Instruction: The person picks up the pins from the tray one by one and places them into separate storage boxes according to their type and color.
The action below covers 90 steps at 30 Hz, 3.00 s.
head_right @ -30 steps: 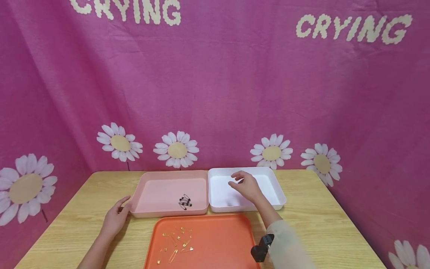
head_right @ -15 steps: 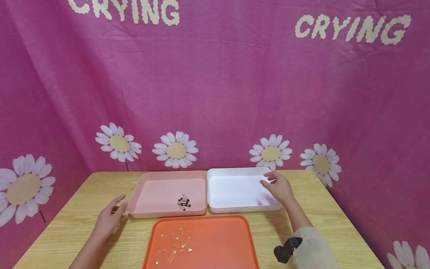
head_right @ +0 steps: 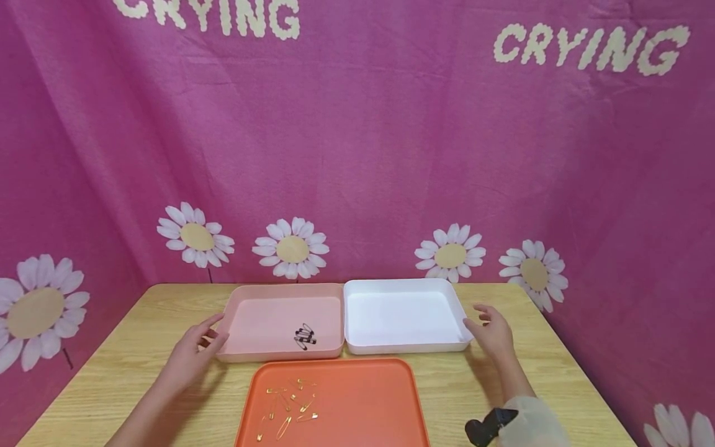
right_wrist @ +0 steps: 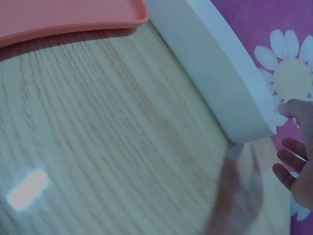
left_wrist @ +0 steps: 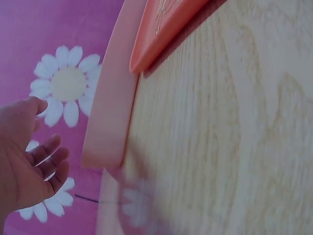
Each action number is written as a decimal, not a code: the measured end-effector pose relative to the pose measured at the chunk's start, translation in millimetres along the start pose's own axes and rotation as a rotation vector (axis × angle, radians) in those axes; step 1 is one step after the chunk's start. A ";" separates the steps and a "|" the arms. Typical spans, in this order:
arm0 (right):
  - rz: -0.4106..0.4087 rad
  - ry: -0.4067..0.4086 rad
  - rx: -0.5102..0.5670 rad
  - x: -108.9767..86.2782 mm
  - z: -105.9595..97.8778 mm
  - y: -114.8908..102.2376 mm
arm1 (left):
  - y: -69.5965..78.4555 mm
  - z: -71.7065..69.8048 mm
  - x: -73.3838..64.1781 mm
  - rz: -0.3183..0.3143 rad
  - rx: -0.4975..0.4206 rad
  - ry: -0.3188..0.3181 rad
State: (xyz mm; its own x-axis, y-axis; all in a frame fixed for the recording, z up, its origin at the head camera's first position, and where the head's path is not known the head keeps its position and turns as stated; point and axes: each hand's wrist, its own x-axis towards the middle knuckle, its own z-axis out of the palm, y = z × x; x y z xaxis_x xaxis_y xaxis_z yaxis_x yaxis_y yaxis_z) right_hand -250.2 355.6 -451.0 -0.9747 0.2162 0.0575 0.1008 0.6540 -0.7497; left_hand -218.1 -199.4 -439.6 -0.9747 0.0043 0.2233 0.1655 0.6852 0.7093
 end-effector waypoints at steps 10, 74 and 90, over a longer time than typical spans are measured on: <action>0.078 0.042 0.141 -6.5 24.5 14.4 | 19.5 14.4 -6.4 0.216 0.119 -0.112; 0.141 0.194 0.239 -15.3 39.3 28.5 | 30.8 38.9 -39.9 0.268 0.090 -0.785; 0.120 0.221 0.289 -15.7 39.6 29.4 | 34.2 40.0 -17.4 0.273 -0.143 -0.722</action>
State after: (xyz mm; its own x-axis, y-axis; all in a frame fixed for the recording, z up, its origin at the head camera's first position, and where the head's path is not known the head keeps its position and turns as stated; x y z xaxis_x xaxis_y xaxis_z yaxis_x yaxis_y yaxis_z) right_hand -239.8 342.7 -500.0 -0.8895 0.4509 0.0748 0.1208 0.3898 -0.9129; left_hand -201.5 -146.9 -446.0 -0.7449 0.6650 -0.0535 0.3829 0.4918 0.7820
